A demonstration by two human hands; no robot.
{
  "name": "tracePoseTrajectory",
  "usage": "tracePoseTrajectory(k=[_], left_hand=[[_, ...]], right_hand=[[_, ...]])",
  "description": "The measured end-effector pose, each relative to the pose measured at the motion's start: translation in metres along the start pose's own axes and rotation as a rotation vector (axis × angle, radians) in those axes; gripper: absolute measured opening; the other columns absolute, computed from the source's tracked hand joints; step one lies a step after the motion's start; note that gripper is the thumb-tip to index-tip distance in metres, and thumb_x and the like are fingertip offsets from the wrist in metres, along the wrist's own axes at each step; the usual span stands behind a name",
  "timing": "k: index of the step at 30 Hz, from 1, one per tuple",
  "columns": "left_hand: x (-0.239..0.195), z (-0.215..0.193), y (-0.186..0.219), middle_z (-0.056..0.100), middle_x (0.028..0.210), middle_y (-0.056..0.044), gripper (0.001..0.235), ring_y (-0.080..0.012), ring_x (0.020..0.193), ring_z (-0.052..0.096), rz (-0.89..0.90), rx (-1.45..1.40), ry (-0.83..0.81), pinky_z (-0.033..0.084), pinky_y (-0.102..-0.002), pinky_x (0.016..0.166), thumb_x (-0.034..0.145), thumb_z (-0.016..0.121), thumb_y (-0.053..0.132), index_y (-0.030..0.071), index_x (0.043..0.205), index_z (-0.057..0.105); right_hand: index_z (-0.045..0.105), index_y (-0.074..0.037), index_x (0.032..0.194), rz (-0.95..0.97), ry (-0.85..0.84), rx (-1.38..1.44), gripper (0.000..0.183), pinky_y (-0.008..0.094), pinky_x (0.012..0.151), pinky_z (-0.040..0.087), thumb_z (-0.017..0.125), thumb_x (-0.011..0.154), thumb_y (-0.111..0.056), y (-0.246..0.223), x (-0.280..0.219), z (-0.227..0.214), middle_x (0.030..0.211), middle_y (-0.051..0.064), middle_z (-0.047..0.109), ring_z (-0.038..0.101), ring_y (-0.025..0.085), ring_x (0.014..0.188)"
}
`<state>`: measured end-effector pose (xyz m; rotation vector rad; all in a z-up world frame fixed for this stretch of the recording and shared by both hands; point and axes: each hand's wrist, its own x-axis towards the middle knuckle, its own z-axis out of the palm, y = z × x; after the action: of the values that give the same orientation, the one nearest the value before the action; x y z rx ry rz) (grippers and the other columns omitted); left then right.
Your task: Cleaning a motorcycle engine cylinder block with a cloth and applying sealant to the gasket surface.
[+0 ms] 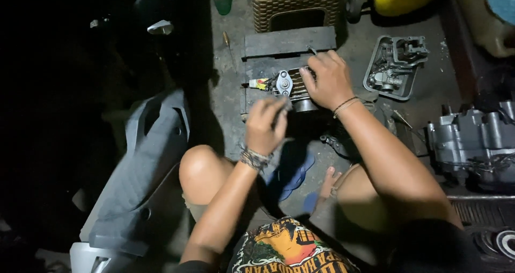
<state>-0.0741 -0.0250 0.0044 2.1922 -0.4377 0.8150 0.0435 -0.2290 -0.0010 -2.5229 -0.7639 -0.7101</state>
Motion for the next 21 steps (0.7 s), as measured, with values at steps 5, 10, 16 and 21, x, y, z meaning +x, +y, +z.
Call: tracePoseTrajectory(k=[5,10,16,21], left_hand=[[0.025,0.003,-0.009,0.061,0.103,-0.009,0.028,-0.0325,0.091,0.064,0.057,0.103,0.07,0.05,-0.042,0.077,0.089,0.067,0.007,0.012,0.116,0.073],[0.023,0.005,0.002,0.06,0.105,-0.006,0.02,-0.0257,0.088,0.061,0.21,0.327,-0.029,0.044,-0.038,0.071,0.093,0.061,0.013,0.016,0.111,0.07],[0.009,-0.021,0.003,0.055,0.09,-0.004,0.016,-0.0285,0.083,0.059,0.278,0.337,-0.279,0.044,-0.041,0.069,0.077,0.072,0.02,0.015,0.092,0.066],[0.025,-0.031,0.004,0.054,0.089,-0.005,0.02,-0.0324,0.081,0.059,0.087,0.179,-0.163,0.047,-0.043,0.07,0.086,0.066,0.012,0.015,0.105,0.071]], right_hand=[[0.059,-0.01,0.079,-0.004,0.01,0.001,0.032,0.046,0.069,0.052,0.067,0.1,-0.033,-0.002,0.0,0.0,0.074,0.012,0.056,0.063,0.037,0.081],[0.059,-0.011,0.079,-0.014,-0.004,-0.019,0.031,0.047,0.07,0.052,0.067,0.098,-0.035,-0.009,0.001,-0.005,0.075,0.011,0.056,0.063,0.037,0.082],[0.058,-0.011,0.081,-0.001,-0.011,-0.014,0.032,0.046,0.069,0.052,0.065,0.1,-0.036,-0.004,0.001,-0.002,0.077,0.011,0.056,0.064,0.036,0.083],[0.06,-0.011,0.081,0.002,-0.004,-0.021,0.03,0.046,0.069,0.053,0.068,0.097,-0.035,-0.009,0.003,-0.004,0.076,0.01,0.058,0.065,0.036,0.082]])
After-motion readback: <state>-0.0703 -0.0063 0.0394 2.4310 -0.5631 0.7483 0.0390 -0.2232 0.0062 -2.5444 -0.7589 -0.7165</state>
